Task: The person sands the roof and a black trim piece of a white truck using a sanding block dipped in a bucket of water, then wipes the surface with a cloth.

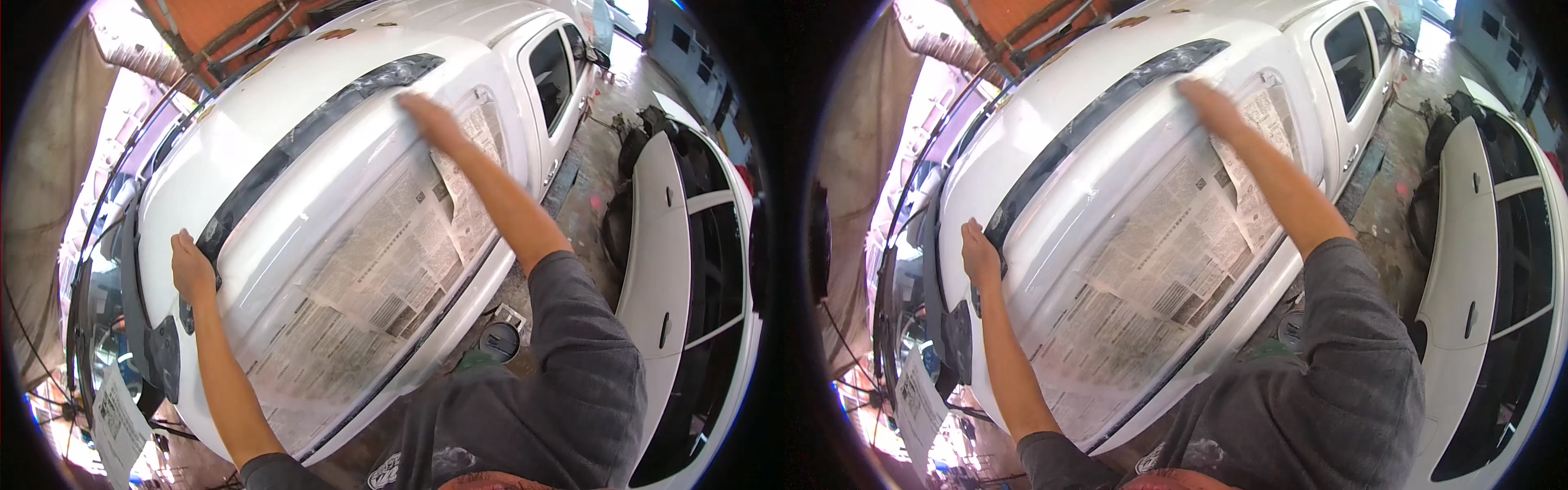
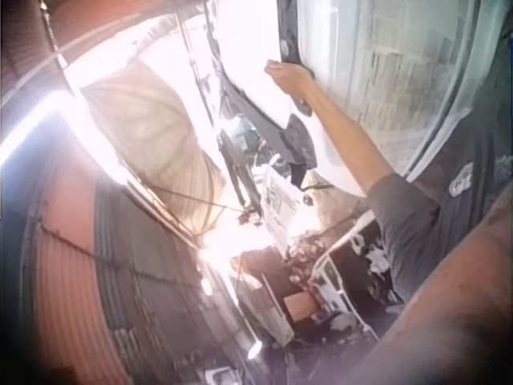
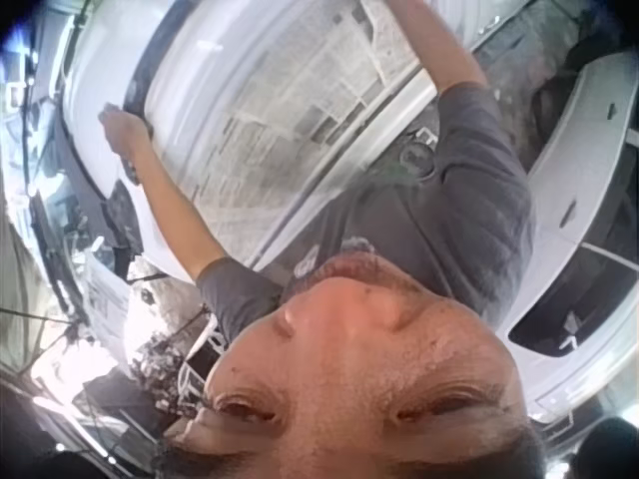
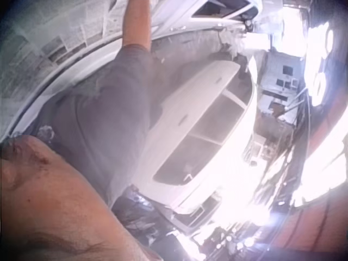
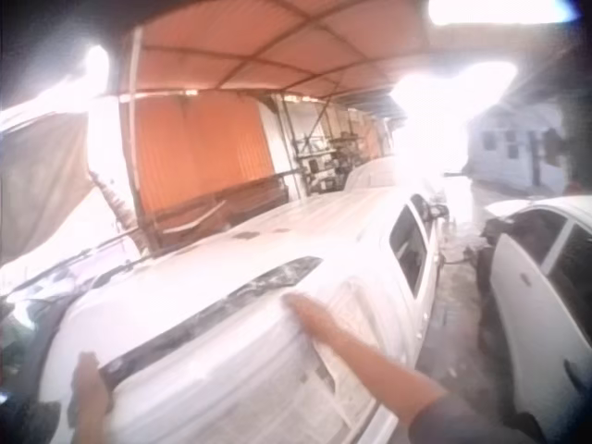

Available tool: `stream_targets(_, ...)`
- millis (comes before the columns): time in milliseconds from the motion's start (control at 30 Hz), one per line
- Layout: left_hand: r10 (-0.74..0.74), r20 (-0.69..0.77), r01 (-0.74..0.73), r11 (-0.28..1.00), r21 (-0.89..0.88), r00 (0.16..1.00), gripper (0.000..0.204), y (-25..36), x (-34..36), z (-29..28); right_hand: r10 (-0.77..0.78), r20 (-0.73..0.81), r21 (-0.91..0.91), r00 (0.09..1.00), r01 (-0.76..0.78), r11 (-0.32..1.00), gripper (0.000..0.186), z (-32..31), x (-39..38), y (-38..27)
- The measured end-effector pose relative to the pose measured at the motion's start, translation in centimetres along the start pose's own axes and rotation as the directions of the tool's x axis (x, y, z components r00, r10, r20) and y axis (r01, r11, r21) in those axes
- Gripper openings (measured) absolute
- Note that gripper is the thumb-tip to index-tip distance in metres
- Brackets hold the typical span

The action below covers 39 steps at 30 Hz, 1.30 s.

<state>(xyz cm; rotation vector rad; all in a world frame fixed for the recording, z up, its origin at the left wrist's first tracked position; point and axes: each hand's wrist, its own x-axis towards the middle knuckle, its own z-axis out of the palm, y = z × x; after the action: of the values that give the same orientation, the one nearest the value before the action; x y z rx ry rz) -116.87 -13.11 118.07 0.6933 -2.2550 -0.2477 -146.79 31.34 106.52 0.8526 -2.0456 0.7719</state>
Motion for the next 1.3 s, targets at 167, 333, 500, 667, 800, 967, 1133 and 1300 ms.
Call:
stream_targets(167, -0.086, -0.007, 0.086, 0.992, 0.089, 0.996, 0.047, -1.1, -0.4, -1.4, 0.248, -0.002, 0.09, 0.969, -0.247, 0.965, 0.04, 3.1, 0.2, -7.1)
stream_targets(333, -0.051, -0.014, 0.052, 0.997, 0.064, 0.999, 0.047, -1.1, 0.0, -0.1, -0.256, -0.087, 0.393, 0.963, 0.269, 0.879, 0.036, 8.3, -5.9, -32.9)
stream_targets(500, -0.024, -0.066, 0.027, 0.999, 0.043, 0.998, 0.046, -3.6, 0.1, -0.2, -0.389, 0.28, 0.299, 0.877, 0.306, 0.904, 0.039, 5.9, -4.6, -30.1)
stream_targets(667, -0.026, -0.047, 0.029, 0.998, 0.062, 0.999, 0.046, -0.9, 0.3, 0.2, 0.095, -0.164, 0.074, 0.982, -0.084, 0.994, 0.039, 1.4, -2.0, -4.3)
stream_targets(800, -0.013, -0.043, 0.016, 0.998, 0.06, 0.999, 0.045, -1.8, 0.2, 0.3, 0.332, -0.104, 0.095, 0.938, -0.323, 0.942, 0.031, -4.1, 3.0, 3.6)
stream_targets(967, -0.018, -0.061, 0.024, 0.995, 0.093, 0.998, 0.046, -2.6, -0.2, -1.2, -0.003, -0.59, -0.134, 0.808, -0.094, 0.987, 0.021, -10.5, 12.4, 7.6)
stream_targets(1133, 0.052, -0.089, -0.055, 0.998, -0.031, 0.995, 0.044, -1.7, 0.5, 2.0, 0.177, -0.17, -0.285, 0.969, -0.22, 0.933, 0.026, -10.6, 13.6, 16.6)
stream_targets(1300, 0.131, -0.12, -0.137, 0.989, -0.05, 0.984, 0.039, -10.2, 2.8, -2.0, 0.345, -0.379, 0.235, 0.859, -0.272, 0.933, 0.031, -6.0, 3.5, 11.5)
